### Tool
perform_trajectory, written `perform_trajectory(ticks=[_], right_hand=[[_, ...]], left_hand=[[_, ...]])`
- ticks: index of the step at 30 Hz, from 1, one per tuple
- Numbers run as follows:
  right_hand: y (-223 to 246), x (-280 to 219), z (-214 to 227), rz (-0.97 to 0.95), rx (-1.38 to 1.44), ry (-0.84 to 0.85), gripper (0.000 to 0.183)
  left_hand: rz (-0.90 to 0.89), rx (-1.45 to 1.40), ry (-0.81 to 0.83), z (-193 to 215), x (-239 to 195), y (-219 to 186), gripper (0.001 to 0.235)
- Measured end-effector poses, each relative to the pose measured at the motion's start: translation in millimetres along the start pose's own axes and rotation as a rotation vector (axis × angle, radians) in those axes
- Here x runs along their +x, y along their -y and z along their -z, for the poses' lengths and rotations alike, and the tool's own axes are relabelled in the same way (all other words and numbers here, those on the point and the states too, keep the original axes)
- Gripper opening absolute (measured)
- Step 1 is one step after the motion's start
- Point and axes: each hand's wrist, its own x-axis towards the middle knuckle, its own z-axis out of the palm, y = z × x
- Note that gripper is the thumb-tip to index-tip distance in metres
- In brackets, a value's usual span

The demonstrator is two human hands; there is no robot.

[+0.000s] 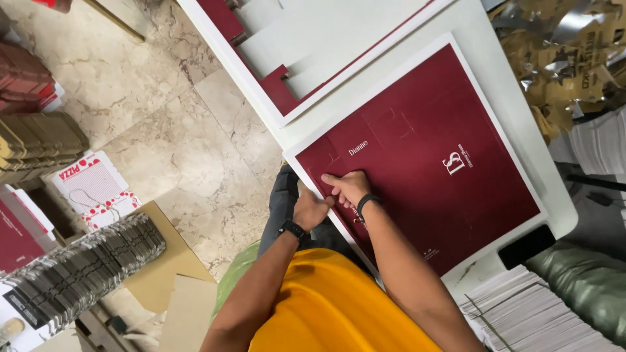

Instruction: Stripping waste material from die-cut cardboard box templates and stacking them, likely for packaging coffee beans.

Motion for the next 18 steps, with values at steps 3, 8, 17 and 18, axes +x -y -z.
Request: perform_trajectory(ticks=[3,8,17,18], right_hand=[[-5,3,-5,-0.019,0.046,-0.02,0.061],[8,-7,-1,-0.04,0.07,-0.004,0.061],[9,-3,2,-0.023,0.078,0.031,0.058],[4,-1,2,-0.03,0.088,0.028,0.058]], left_hand=[[0.047,-0.004,0.033,5,-4,-7,0.075],[0.086,-0.049,0.008,9,-20,-32,0.079],[0.068,-0.133,0.007,-15,0,-16,0.087],[0.071,-0.122,0.013,-16,-1,-15,0.087]])
